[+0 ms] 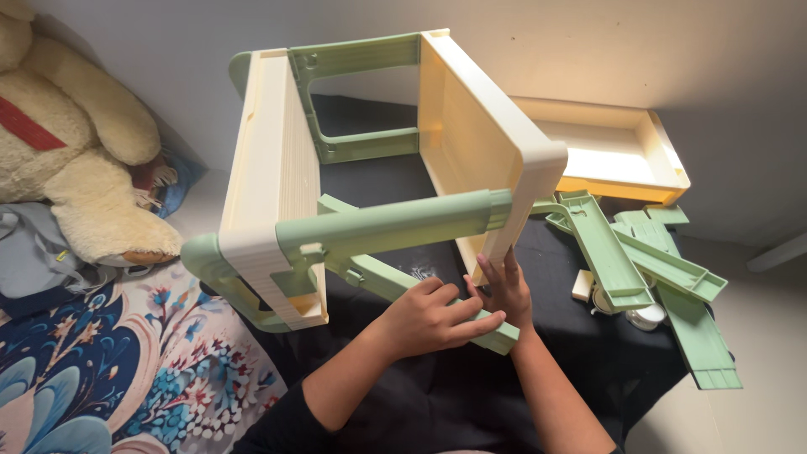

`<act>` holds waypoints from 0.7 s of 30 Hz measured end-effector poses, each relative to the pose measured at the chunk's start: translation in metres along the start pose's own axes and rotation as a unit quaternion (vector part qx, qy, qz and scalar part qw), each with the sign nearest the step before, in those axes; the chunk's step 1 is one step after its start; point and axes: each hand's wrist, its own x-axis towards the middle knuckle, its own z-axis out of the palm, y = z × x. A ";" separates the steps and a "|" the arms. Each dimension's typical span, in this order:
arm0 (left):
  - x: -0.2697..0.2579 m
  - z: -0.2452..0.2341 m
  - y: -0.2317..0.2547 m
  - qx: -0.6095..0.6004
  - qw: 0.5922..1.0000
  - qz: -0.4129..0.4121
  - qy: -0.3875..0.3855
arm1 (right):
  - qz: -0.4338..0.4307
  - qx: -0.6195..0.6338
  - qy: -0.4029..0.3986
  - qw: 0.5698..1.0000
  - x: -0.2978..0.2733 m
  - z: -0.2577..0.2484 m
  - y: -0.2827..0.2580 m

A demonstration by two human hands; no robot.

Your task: The person disassembles a small plastic shelving unit by hand. They remove wheels, side panels, and trays, placing the parts on a black-covered surface. The process is shown step-by-step without tools.

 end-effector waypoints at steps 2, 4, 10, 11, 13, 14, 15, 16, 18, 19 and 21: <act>-0.003 0.005 0.002 0.010 1.000 -0.002 0.002 | 0.007 0.017 -0.018 1.000 -0.006 0.003 0.003; -0.007 0.010 0.004 0.001 1.000 -0.003 -0.006 | 0.006 0.026 -0.026 0.999 -0.010 0.004 0.005; -0.011 0.023 0.017 -0.029 0.999 0.003 -0.026 | 0.006 0.050 -0.062 0.997 -0.020 -0.004 0.005; -0.012 0.024 0.021 -0.033 0.999 0.002 -0.028 | 0.011 0.044 -0.073 0.996 -0.023 -0.007 0.005; -0.011 0.028 0.029 -0.048 0.998 0.003 -0.035 | 0.023 0.029 -0.094 0.995 -0.026 -0.011 0.003; -0.011 0.030 0.031 -0.055 0.998 0.003 -0.038 | 0.029 0.021 -0.106 0.994 -0.028 -0.012 0.003; -0.010 0.032 0.033 -0.059 0.998 0.005 -0.034 | 0.035 0.012 -0.117 0.992 -0.030 -0.014 0.002; -0.010 0.033 0.035 -0.064 0.997 0.007 -0.031 | 0.035 0.008 -0.120 0.992 -0.031 -0.015 0.002; -0.009 0.034 0.039 -0.069 0.997 0.007 -0.028 | 0.034 0.001 -0.127 0.991 -0.032 -0.017 0.000; -0.009 0.035 0.041 -0.068 0.997 0.006 -0.027 | 0.033 0.001 -0.130 0.991 -0.031 -0.017 0.000; -0.009 0.035 0.044 -0.067 0.997 0.005 -0.027 | 0.032 0.003 -0.134 0.990 -0.030 -0.020 -0.001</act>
